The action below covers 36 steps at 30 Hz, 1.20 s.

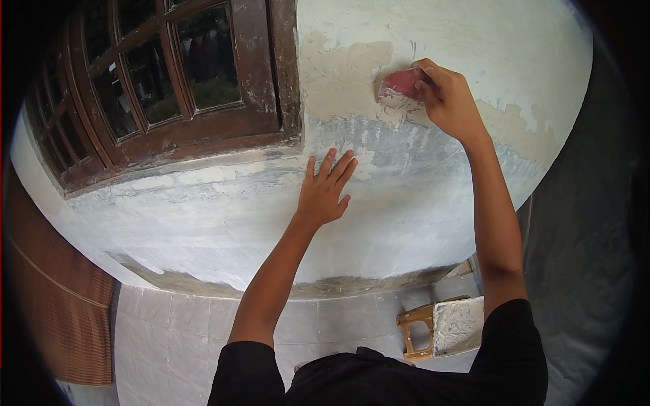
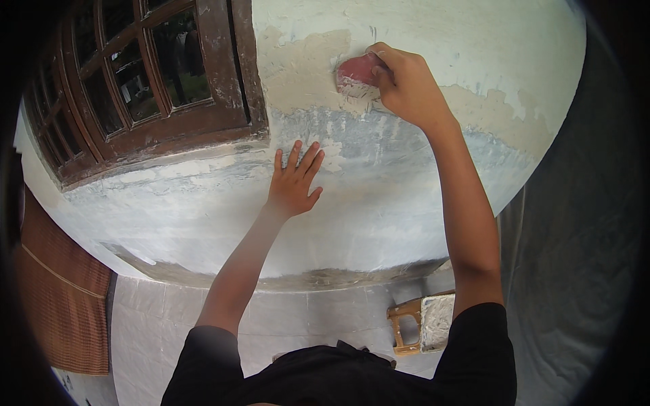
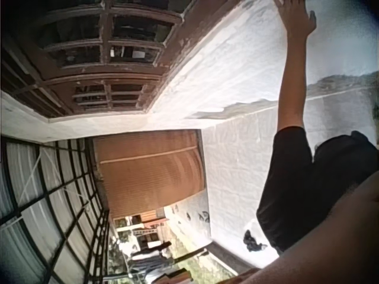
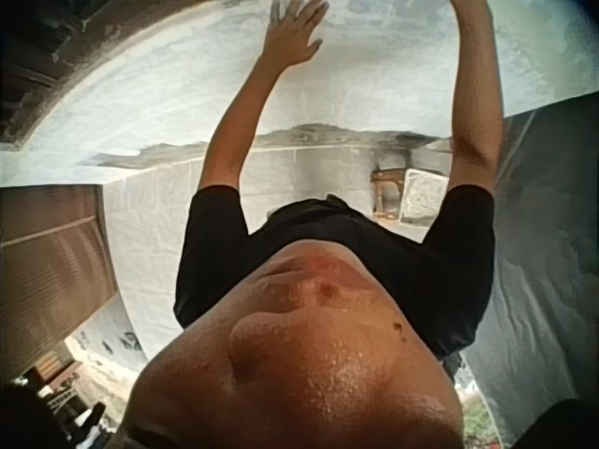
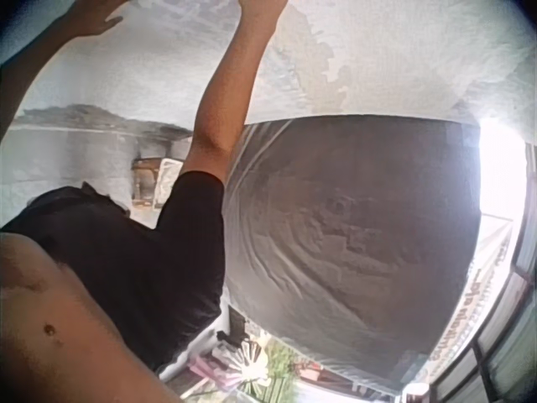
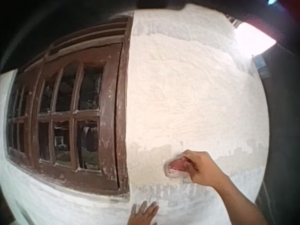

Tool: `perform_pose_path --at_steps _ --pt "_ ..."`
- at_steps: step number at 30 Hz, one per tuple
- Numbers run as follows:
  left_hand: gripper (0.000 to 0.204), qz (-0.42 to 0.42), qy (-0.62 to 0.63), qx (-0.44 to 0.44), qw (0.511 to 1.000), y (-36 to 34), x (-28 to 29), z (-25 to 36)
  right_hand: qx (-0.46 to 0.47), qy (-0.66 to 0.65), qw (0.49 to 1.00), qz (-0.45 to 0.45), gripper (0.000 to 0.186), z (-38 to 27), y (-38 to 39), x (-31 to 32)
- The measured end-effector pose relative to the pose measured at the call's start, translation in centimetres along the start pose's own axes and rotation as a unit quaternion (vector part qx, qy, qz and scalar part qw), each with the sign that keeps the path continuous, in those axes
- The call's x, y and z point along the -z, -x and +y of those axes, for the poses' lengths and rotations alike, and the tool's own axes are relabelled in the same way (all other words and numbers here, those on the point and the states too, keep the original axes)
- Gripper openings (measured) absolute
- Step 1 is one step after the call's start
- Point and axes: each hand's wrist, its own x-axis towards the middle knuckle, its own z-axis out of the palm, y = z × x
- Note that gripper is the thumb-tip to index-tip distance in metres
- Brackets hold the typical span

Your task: The person scoops plaster from a container using a putty knife and spreads it onto a wall.

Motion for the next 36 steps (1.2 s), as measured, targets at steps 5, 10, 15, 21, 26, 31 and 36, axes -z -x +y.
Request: perform_pose_path --at_steps 5,10,15,21,26,31,36 --pt "0.079 0.001 -0.003 0.0 1.0 0.0 0.1 0.0 0.029 -0.001 0.998 0.054 0.02 -0.6 -0.2 0.3" --pt "0.079 -0.007 -0.012 0.001 1.0 0.0 0.1 -0.2 0.001 -0.015 0.998 0.067 0.018 -1.9 0.7 1.7" --pt "0.08 -0.007 -0.007 0.0 1.0 0.1 0.1 -0.1 -0.012 -0.016 0.999 -0.034 0.02 -0.9 1.4 0.0" --pt "0.08 -0.003 -0.009 -0.002 1.0 -0.1 0.0 0.0 0.026 0.022 0.999 0.028 0.024 0.2 -2.2 0.5" --pt "0.08 -0.001 -0.014 -0.001 1.0 0.0 0.1 -0.1 -0.028 -0.033 0.999 0.013 0.024 -0.1 -1.0 1.2" --pt "0.08 -0.001 -0.01 0.001 1.0 -0.1 -0.2 0.1 0.039 -0.002 0.999 -0.019 0.022 0.8 -1.1 -0.8" --pt "0.08 -0.017 -0.014 0.004 1.0 -0.1 0.2 0.0 -0.003 0.008 1.0 0.005 0.023 0.2 -2.0 0.6"
